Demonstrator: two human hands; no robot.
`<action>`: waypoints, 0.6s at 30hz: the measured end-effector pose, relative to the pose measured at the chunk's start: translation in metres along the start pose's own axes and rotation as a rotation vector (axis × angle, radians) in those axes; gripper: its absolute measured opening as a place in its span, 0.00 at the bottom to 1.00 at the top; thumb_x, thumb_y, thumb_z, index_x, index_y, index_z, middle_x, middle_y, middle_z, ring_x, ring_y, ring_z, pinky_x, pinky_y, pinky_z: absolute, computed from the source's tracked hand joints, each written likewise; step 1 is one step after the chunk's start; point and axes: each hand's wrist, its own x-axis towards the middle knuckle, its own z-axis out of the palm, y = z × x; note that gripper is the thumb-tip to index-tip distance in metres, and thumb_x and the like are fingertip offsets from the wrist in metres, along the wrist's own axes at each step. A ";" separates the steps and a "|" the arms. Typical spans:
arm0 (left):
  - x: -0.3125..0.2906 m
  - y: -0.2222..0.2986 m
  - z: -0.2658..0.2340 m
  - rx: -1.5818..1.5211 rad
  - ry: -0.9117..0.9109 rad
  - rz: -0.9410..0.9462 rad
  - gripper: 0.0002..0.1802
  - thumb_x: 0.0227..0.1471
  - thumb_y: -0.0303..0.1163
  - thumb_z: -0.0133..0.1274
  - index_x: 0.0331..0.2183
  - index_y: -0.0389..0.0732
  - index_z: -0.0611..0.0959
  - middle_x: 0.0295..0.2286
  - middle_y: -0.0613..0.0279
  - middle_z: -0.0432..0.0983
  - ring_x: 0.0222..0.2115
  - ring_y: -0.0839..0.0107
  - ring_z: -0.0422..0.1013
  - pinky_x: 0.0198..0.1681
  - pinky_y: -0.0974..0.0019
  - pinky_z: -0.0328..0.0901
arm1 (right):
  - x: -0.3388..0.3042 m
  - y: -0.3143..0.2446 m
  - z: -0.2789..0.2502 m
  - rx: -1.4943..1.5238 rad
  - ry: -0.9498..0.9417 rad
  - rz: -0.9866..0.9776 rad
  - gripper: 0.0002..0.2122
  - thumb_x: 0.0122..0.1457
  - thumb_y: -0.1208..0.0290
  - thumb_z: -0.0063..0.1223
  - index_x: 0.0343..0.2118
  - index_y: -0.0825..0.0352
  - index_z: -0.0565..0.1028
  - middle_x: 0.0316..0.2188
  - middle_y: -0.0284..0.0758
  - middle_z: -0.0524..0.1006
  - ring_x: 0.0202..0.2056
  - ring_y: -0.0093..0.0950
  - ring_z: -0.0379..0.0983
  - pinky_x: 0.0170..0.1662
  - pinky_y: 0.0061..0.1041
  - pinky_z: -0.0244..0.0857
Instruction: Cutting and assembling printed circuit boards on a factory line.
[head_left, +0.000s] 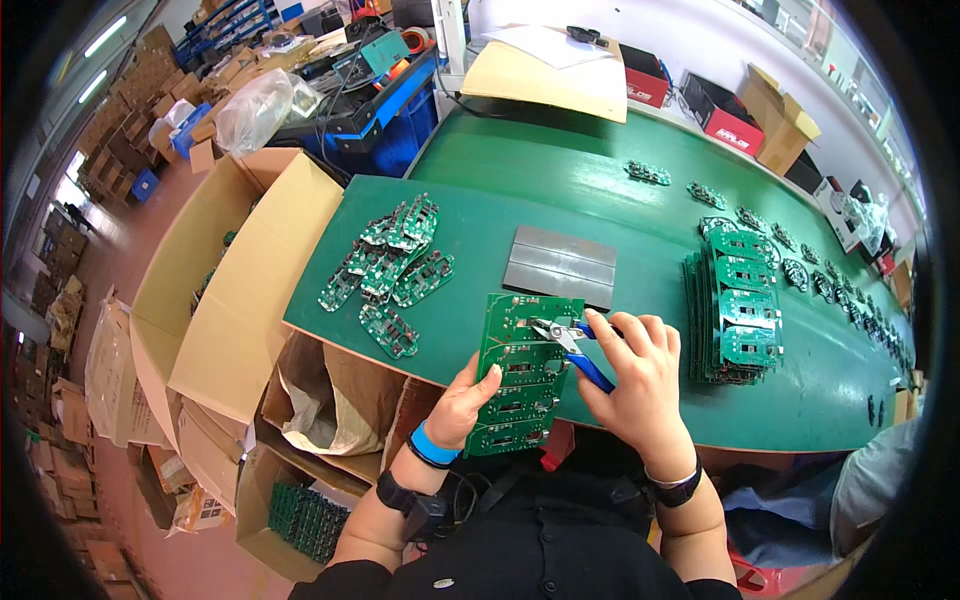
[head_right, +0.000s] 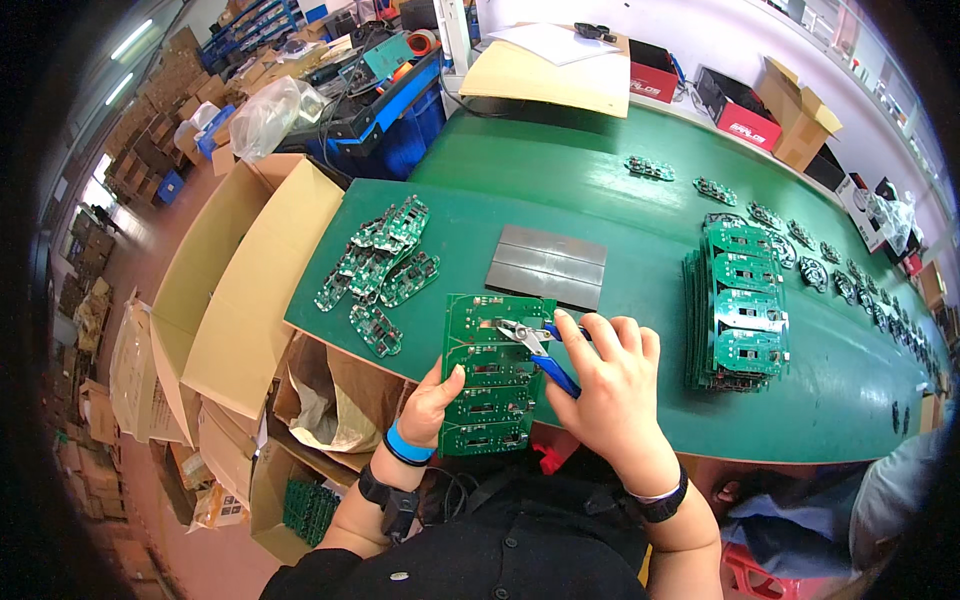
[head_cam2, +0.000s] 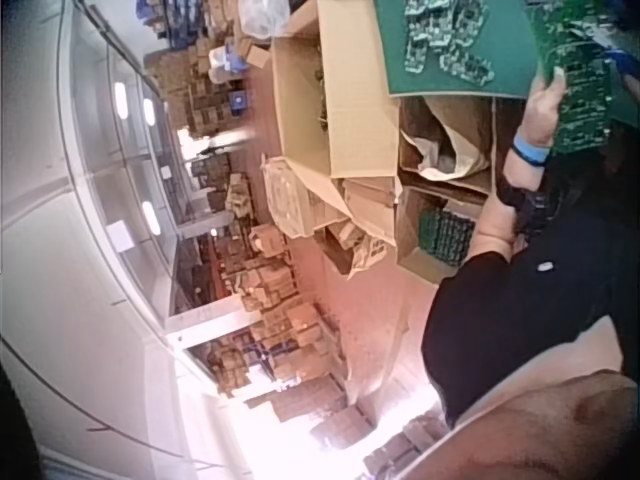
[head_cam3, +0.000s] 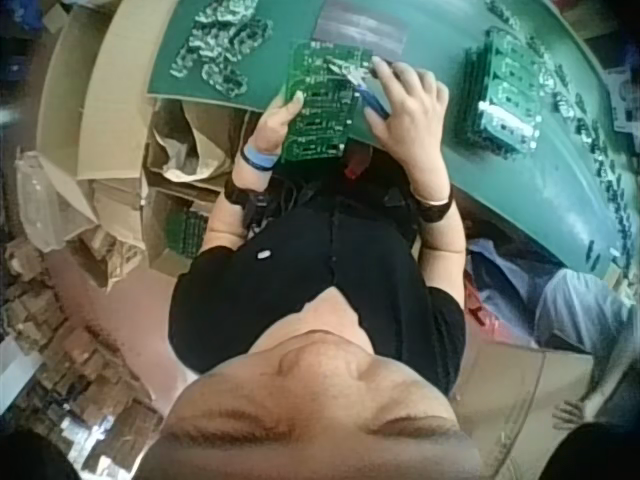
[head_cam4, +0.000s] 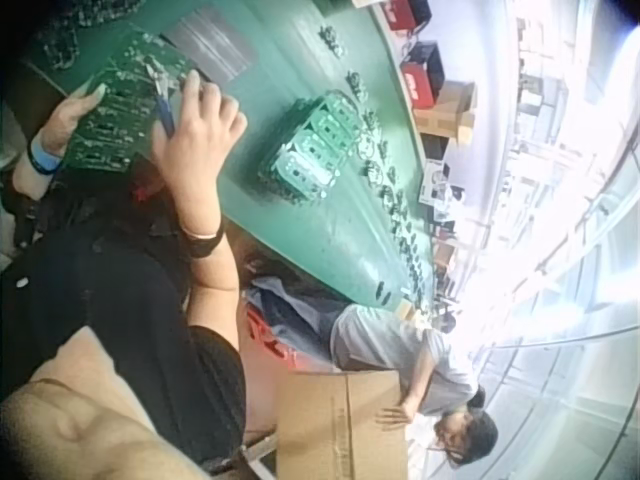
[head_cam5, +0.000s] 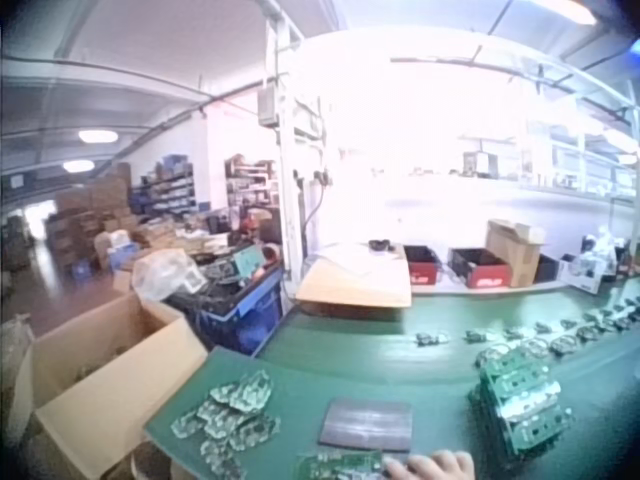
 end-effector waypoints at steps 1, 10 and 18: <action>0.000 0.000 -0.001 -0.002 -0.010 -0.009 0.25 0.62 0.34 0.39 0.58 0.40 0.58 0.51 0.59 0.65 0.49 0.69 0.65 0.50 0.65 0.63 | 0.000 0.000 0.000 0.003 0.002 -0.003 0.28 0.36 0.66 0.60 0.47 0.62 0.71 0.38 0.34 0.71 0.39 0.34 0.64 0.44 0.35 0.54; 0.000 -0.001 0.001 0.000 -0.021 0.009 0.25 0.62 0.31 0.38 0.59 0.39 0.57 0.51 0.59 0.64 0.50 0.70 0.64 0.51 0.65 0.62 | -0.001 -0.001 -0.003 -0.035 -0.024 0.000 0.29 0.37 0.65 0.60 0.48 0.62 0.71 0.38 0.34 0.70 0.39 0.34 0.64 0.44 0.35 0.54; 0.000 -0.001 0.001 0.054 -0.010 0.000 0.25 0.62 0.32 0.38 0.59 0.40 0.56 0.51 0.58 0.64 0.49 0.68 0.65 0.50 0.64 0.64 | -0.004 -0.001 -0.002 -0.057 -0.033 0.009 0.29 0.36 0.67 0.61 0.48 0.61 0.71 0.37 0.33 0.70 0.39 0.33 0.64 0.43 0.34 0.53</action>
